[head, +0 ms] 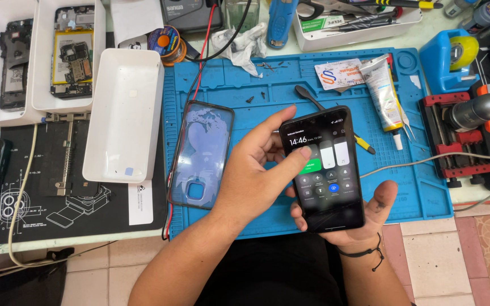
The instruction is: The person reassembles a smartphone by placing the back cover onto the chassis and pressing the edges. They then test the screen and connectivity, and secure the device with multiple rubber bands while it remains powered on.
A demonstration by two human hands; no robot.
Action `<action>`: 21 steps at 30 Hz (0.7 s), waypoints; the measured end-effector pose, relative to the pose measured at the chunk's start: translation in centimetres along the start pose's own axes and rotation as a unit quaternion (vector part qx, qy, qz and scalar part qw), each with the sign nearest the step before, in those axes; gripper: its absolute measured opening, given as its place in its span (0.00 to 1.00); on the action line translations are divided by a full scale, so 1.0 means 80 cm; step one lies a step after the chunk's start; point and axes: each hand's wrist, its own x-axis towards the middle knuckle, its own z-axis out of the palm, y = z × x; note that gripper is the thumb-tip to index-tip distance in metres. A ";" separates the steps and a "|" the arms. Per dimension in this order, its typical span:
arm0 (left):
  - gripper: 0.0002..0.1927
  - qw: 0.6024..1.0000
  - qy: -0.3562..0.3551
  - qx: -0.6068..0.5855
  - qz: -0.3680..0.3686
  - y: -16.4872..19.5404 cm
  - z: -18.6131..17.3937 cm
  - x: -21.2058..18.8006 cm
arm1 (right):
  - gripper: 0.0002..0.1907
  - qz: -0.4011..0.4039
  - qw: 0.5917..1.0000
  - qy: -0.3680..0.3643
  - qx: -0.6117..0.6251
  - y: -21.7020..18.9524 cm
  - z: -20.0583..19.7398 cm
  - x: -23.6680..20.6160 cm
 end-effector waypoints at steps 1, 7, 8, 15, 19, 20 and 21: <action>0.35 1.000 -0.001 -0.001 0.000 0.001 0.000 0.000 | 0.61 0.002 1.000 0.001 -0.002 0.000 0.001 0.001; 0.35 1.000 0.011 0.027 -0.001 0.003 0.002 0.000 | 0.61 0.006 1.000 -0.002 0.005 -0.001 0.001 0.001; 0.35 0.999 0.016 0.029 -0.006 0.003 0.002 0.000 | 0.61 0.006 1.000 0.002 0.002 -0.001 0.001 0.001; 0.40 0.999 0.009 -0.035 0.014 0.003 -0.003 0.001 | 0.62 0.002 1.000 0.016 0.007 -0.003 -0.006 -0.002; 0.40 0.999 0.010 -0.034 0.018 0.004 -0.005 0.001 | 0.62 0.012 1.000 0.013 0.006 -0.004 -0.009 -0.003; 0.40 0.999 0.010 -0.035 0.019 0.004 -0.005 0.001 | 0.62 0.012 1.000 0.011 0.006 -0.005 -0.010 -0.003; 0.40 0.999 0.010 -0.031 0.018 0.003 -0.004 0.001 | 0.62 0.011 1.000 0.010 0.006 -0.005 -0.010 -0.003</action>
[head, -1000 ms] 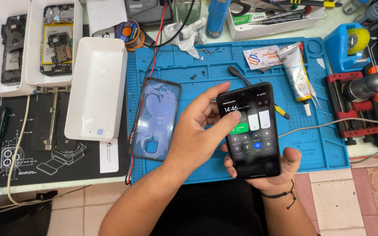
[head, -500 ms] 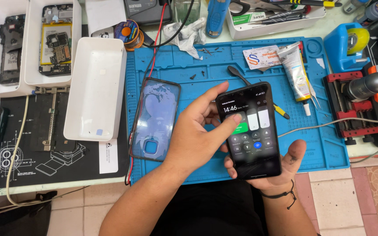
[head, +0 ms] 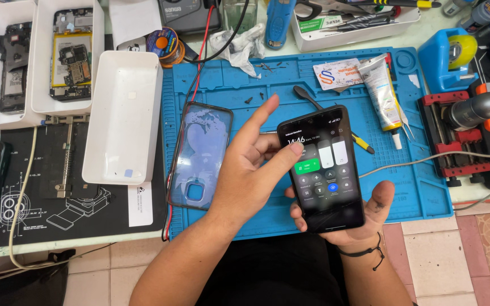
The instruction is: The person reassembles a smartphone by placing the back cover onto the chassis and pressing the edges. They then test the screen and connectivity, and secure the device with multiple rubber bands while it remains powered on.
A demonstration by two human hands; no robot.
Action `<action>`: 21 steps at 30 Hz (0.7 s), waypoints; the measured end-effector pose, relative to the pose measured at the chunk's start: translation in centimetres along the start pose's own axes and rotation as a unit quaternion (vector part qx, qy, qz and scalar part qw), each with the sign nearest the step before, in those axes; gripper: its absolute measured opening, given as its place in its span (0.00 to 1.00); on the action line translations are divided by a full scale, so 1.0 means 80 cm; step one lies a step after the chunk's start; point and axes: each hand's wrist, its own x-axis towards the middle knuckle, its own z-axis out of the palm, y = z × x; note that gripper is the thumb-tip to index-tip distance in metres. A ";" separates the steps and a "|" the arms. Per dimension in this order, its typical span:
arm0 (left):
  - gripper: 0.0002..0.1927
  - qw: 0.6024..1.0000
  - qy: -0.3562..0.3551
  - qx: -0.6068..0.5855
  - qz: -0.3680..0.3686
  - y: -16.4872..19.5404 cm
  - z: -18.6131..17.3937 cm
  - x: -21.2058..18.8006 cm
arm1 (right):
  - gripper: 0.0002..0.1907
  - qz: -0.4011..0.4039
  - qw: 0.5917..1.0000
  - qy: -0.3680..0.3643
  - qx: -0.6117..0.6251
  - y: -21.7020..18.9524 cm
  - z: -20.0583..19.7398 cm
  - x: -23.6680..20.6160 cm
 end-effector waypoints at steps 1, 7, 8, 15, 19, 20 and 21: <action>0.41 1.000 0.001 0.004 0.000 0.000 0.000 0.000 | 0.62 0.001 1.000 0.002 0.000 0.000 0.000 0.000; 0.41 1.000 0.005 0.001 0.009 0.000 -0.002 -0.001 | 0.63 0.005 1.000 0.010 -0.009 0.000 -0.003 -0.001; 0.41 1.000 0.006 -0.003 0.009 0.000 -0.002 -0.001 | 0.63 0.007 1.000 0.009 -0.012 0.000 -0.004 -0.001; 0.41 0.995 0.050 -0.022 -0.082 -0.013 0.016 -0.015 | 0.57 0.003 1.000 -0.003 -0.028 -0.008 -0.011 -0.005; 0.39 0.990 0.012 -0.095 -0.102 -0.019 0.013 -0.028 | 0.56 -0.009 1.000 -0.007 -0.020 -0.004 -0.013 -0.004; 0.38 0.986 0.000 -0.130 -0.100 -0.020 0.010 -0.031 | 0.57 -0.005 1.000 0.001 -0.029 -0.002 -0.013 -0.004; 0.36 0.990 0.005 -0.104 -0.096 -0.020 0.007 -0.032 | 0.58 0.000 0.999 0.007 -0.038 -0.001 -0.012 -0.004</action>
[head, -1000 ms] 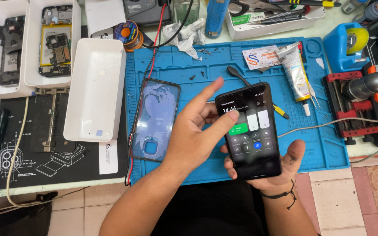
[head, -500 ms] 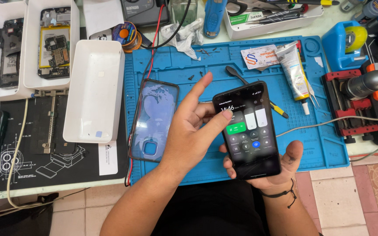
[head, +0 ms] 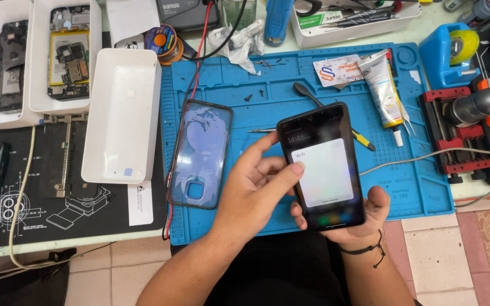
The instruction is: The person reassembles a smartphone by placing the back cover onto the chassis and pressing the edges. They then test the screen and connectivity, and secure the device with multiple rubber bands while it remains powered on.
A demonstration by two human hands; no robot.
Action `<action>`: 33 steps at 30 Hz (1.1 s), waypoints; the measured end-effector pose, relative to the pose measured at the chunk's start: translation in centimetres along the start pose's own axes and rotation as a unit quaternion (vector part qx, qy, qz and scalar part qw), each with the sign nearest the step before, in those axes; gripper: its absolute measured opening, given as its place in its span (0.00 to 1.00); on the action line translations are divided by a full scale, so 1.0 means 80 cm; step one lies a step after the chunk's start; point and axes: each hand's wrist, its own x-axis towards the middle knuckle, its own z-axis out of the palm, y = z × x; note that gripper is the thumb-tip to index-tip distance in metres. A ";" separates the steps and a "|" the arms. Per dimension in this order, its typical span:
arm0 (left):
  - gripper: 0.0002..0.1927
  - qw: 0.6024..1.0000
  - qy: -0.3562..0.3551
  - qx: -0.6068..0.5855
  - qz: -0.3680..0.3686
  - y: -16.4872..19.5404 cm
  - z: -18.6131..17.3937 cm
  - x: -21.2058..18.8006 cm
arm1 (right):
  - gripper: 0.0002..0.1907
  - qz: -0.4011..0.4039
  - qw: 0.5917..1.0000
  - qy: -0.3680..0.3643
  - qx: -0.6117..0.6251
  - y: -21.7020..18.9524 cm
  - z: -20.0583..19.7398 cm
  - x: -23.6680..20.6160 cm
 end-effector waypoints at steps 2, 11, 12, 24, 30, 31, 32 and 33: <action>0.33 0.998 0.012 0.052 0.014 0.002 -0.005 0.001 | 0.57 -0.005 1.000 -0.010 0.014 0.003 0.003 -0.001; 0.38 0.997 -0.010 0.067 0.032 0.006 -0.001 -0.008 | 0.53 -0.021 0.999 -0.023 0.038 0.007 0.006 -0.003; 0.39 0.998 -0.015 0.061 0.029 0.003 -0.002 -0.010 | 0.52 -0.028 0.998 -0.030 0.042 0.007 0.005 -0.003; 0.27 0.999 -0.040 -0.001 -0.028 -0.056 -0.037 -0.005 | 0.41 -0.070 0.983 0.143 -0.087 0.017 -0.009 0.002; 0.27 0.991 -0.001 -0.114 -0.074 -0.040 -0.047 -0.005 | 0.26 -0.133 0.889 0.210 -0.383 0.019 0.032 0.023; 0.26 0.993 0.000 -0.109 -0.044 -0.039 -0.048 -0.004 | 0.26 -0.149 0.887 0.205 -0.387 0.019 0.040 0.030; 0.26 0.994 0.002 -0.104 -0.016 -0.039 -0.049 -0.004 | 0.25 -0.163 0.883 0.201 -0.391 0.019 0.048 0.036; 0.26 0.995 0.019 -0.099 -0.016 -0.039 -0.050 -0.005 | 0.25 -0.178 0.879 0.197 -0.395 0.018 0.057 0.043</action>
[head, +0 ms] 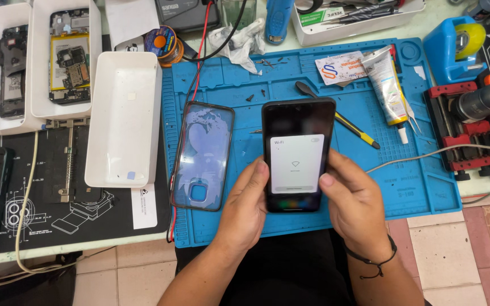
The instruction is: The person reassembles a smartphone by placing the back cover onto the chassis and pressing the edges. They then test the screen and connectivity, and secure the device with multiple rubber bands while it remains powered on.
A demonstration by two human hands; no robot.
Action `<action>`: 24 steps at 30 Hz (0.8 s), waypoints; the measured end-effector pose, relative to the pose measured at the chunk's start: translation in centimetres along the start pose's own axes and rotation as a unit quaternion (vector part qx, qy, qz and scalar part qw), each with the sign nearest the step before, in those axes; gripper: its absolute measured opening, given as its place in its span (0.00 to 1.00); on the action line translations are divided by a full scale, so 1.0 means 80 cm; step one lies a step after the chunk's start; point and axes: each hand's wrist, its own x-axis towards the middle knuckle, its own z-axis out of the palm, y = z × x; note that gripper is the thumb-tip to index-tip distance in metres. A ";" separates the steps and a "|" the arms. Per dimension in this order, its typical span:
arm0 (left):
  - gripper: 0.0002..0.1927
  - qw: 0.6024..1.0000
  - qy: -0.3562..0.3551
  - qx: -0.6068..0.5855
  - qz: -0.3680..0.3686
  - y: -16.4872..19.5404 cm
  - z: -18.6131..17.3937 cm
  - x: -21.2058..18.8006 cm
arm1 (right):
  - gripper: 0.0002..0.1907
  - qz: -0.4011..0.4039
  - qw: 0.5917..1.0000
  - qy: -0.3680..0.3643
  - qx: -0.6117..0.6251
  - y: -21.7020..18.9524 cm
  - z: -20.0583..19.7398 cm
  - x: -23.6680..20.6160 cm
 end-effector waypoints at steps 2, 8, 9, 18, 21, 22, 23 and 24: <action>0.26 0.999 0.030 0.012 0.005 -0.001 -0.003 0.001 | 0.23 -0.024 0.999 0.018 -0.033 -0.009 0.014 0.012; 0.25 0.998 0.021 0.029 0.051 -0.004 -0.008 -0.002 | 0.10 -0.050 0.980 0.092 -0.168 -0.016 0.043 0.042; 0.25 0.998 0.025 0.038 0.053 -0.004 -0.009 -0.003 | 0.08 -0.056 0.977 0.102 -0.181 -0.015 0.046 0.044; 0.25 0.998 0.022 0.012 0.057 0.004 -0.026 0.003 | 0.14 -0.023 0.990 0.086 -0.107 0.000 0.032 0.033; 0.25 0.999 0.019 -0.018 0.041 0.007 -0.031 0.007 | 0.15 -0.021 0.995 0.054 -0.077 0.018 0.021 0.025; 0.25 0.999 0.024 -0.020 0.037 0.007 -0.032 0.009 | 0.16 -0.020 0.996 0.049 -0.067 0.024 0.017 0.023; 0.25 0.999 0.028 -0.022 0.033 0.008 -0.032 0.011 | 0.17 -0.020 0.997 0.044 -0.058 0.031 0.014 0.022; 0.25 0.999 0.022 -0.018 0.035 0.008 -0.032 0.014 | 0.19 -0.020 0.998 0.038 -0.048 0.037 0.009 0.022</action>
